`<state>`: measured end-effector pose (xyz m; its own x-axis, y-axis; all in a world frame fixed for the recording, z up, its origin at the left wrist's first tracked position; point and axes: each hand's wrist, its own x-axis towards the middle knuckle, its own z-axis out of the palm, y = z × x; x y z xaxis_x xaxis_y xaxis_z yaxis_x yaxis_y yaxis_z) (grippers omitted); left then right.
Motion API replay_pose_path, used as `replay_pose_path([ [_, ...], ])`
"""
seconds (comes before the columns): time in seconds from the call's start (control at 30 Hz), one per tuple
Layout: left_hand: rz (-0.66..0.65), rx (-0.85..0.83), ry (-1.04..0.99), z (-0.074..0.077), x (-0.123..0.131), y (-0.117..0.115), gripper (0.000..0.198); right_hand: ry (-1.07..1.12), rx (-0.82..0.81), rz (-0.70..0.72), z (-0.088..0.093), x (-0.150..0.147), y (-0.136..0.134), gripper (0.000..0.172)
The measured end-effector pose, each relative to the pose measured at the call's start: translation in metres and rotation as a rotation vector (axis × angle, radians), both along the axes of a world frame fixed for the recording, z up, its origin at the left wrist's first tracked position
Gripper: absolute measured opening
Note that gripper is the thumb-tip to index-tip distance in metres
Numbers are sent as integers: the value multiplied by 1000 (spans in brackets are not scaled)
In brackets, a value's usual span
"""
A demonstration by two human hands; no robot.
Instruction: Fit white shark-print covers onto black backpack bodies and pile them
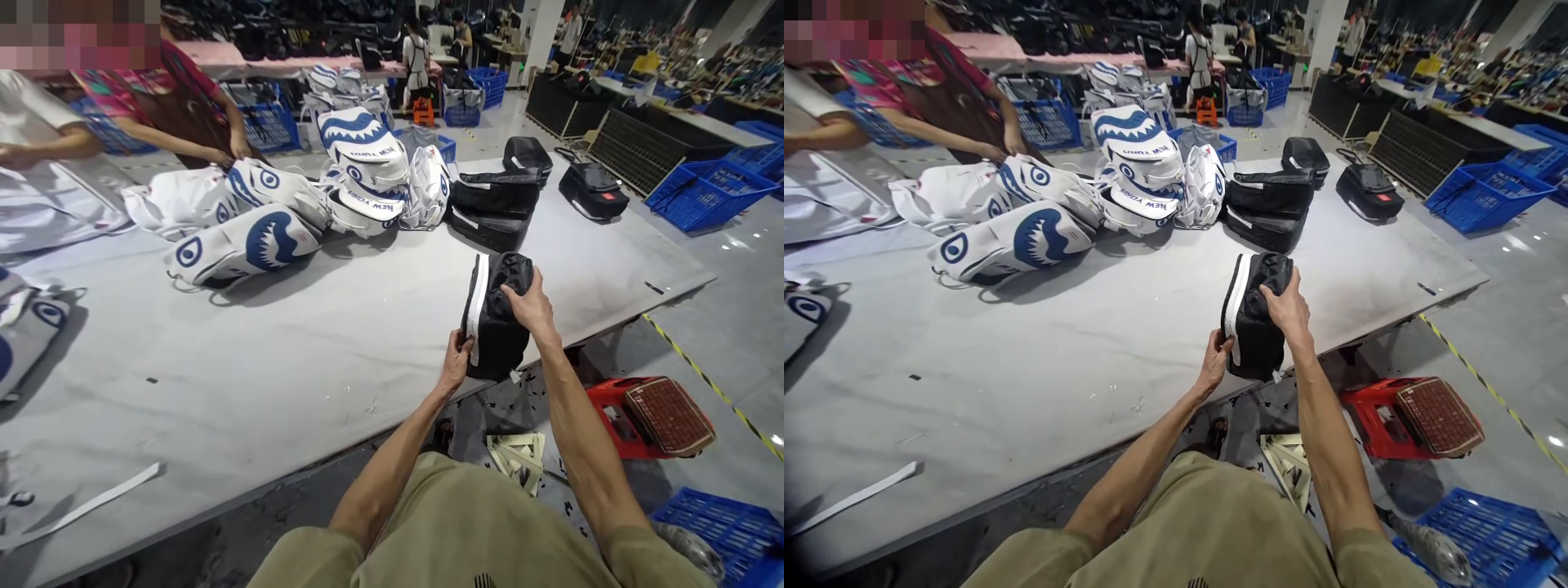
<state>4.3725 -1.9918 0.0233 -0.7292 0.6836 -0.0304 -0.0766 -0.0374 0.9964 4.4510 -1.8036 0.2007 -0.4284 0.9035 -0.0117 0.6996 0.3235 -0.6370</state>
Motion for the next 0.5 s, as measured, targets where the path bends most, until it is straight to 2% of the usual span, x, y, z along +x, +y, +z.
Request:
replay_pose_path([
  [0.13,43,-46,-14,-10,19,-9,29,-106,95,41,-4,-1,-7,104],
  [0.23,95,-70,23,-3,15,-12,37,-142,158,70,-5,6,-8,99],
  [0.3,164,-80,207,11,0,-11,41,-197,188,106,-2,11,-10,95],
  [0.37,208,-61,503,33,-19,-7,42,-261,213,150,3,16,-15,91],
  [0.43,202,-29,753,57,-38,0,42,-310,237,191,6,23,-25,89],
  [0.5,180,-54,881,81,-49,10,43,-331,265,227,7,30,-38,88],
])
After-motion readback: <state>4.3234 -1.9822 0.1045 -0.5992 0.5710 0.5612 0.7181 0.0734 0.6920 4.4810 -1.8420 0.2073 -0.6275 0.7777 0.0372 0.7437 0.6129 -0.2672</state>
